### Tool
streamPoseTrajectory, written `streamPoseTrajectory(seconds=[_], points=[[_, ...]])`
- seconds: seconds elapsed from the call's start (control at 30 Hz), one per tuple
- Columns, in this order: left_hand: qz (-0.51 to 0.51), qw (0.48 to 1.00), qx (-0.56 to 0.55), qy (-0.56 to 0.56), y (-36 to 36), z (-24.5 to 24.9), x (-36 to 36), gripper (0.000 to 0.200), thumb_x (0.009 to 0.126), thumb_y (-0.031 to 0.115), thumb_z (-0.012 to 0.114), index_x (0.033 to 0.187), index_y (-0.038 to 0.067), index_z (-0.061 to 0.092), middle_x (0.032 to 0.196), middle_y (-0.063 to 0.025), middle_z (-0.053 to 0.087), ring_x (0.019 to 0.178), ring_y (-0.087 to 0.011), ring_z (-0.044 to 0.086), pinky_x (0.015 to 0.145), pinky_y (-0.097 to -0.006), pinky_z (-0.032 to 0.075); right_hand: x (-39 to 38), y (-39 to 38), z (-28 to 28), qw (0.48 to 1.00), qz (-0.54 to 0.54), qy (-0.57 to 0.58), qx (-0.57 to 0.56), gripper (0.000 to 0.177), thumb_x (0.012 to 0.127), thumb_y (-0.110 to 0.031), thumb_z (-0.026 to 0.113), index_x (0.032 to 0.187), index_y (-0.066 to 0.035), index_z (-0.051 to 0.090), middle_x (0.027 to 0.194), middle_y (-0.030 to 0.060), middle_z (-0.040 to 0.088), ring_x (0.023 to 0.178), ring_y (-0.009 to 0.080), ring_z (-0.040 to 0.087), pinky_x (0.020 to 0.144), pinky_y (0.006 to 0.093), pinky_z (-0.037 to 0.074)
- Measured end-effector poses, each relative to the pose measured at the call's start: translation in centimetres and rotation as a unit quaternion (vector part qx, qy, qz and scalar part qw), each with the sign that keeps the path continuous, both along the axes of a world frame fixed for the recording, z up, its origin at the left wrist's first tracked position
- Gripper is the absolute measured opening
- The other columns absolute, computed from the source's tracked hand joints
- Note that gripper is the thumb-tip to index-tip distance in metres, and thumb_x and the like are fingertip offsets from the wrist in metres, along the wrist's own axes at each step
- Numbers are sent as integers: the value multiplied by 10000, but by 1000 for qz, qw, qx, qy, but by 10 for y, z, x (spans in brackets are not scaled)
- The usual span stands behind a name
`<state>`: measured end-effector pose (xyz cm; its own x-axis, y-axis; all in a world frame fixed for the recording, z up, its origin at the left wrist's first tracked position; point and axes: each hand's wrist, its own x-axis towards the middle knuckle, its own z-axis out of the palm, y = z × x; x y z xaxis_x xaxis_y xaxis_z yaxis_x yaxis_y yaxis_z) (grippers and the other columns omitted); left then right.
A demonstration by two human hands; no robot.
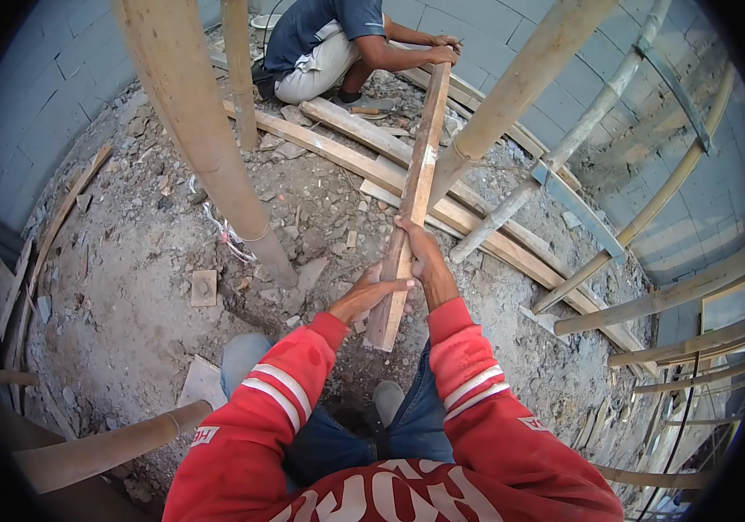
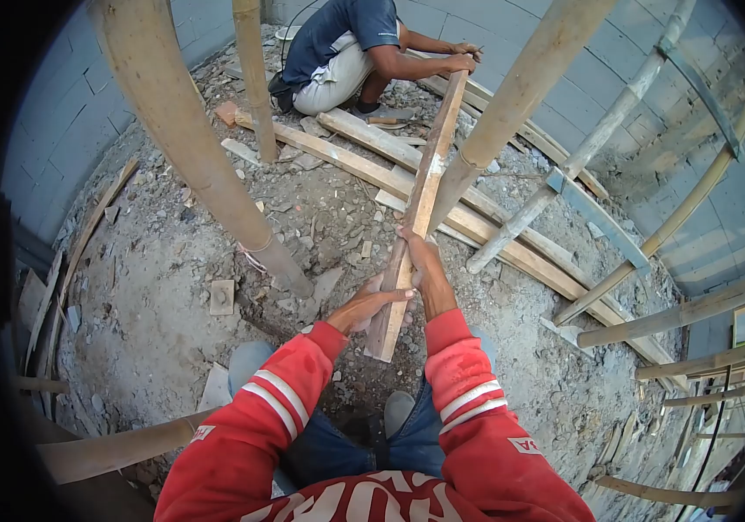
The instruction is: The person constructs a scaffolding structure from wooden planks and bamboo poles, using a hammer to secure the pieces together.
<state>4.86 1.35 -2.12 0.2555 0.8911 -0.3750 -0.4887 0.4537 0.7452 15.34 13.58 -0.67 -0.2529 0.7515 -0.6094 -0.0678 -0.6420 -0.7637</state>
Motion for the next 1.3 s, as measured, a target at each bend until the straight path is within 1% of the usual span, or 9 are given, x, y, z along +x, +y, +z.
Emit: streamPoseTrajectory(seconds=[0.27,0.47,0.67,0.73,0.87,0.97,1.1,1.17,1.3], points=[[38,999,-17,16,1,23,10,581,906,208,718,1397,78,438,938,-85,657,689,-209,700,603,-363,617,5,-2,16,1000,10,-1,12,438,929,-289,704,1194,19,541,896,149,654,719,322,697,642,444,611],[100,989,0,111,8,-12,14,772,911,242,710,1534,71,286,1011,-141,662,716,-240,722,557,-399,626,7,9,-2,1000,17,-4,20,424,936,-305,695,1191,1,550,911,138,655,716,274,678,638,436,606],[90,984,-40,147,-9,24,11,814,883,287,757,1526,56,314,1014,-150,691,717,-232,726,588,-374,626,4,2,11,999,28,30,28,461,952,-367,669,1205,-5,539,921,133,643,726,272,667,658,444,604],[51,989,-51,132,-11,9,7,934,788,347,834,1479,-72,365,1042,-192,697,743,-234,730,577,-367,610,1,-3,13,999,3,27,23,498,955,-391,666,1230,-3,515,948,143,636,727,287,664,653,452,601],[5,991,-72,113,-23,1,8,596,842,280,811,1308,18,549,898,-116,724,689,-212,713,572,-350,609,-5,1,8,999,2,10,33,397,984,-378,619,1188,-44,554,835,113,606,687,273,631,627,447,588],[54,986,-55,145,-29,2,17,559,830,271,828,1256,6,581,881,-128,717,673,-202,707,541,-340,595,-5,3,3,999,-18,-29,43,455,953,-374,657,1200,0,578,876,140,639,721,286,648,656,443,577],[98,979,-15,177,-23,-7,16,646,812,272,846,1299,-19,537,902,-137,711,654,-192,693,512,-335,583,3,20,2,951,26,-267,153,653,850,-416,740,1164,144,622,1042,218,706,865,298,701,737,404,548],[91,984,-15,155,-24,0,13,701,802,278,854,1326,-39,513,911,-137,710,644,-189,689,504,-335,580,8,39,4,849,70,-424,308,649,829,-421,753,1114,153,649,1015,204,721,866,279,704,739,395,536],[92,965,17,246,-21,-8,20,948,736,300,897,1418,-125,395,1028,-192,704,777,-229,713,650,-348,603,2,45,17,948,-12,-212,236,493,830,-317,756,1044,119,673,905,152,704,709,238,677,658,367,532]])
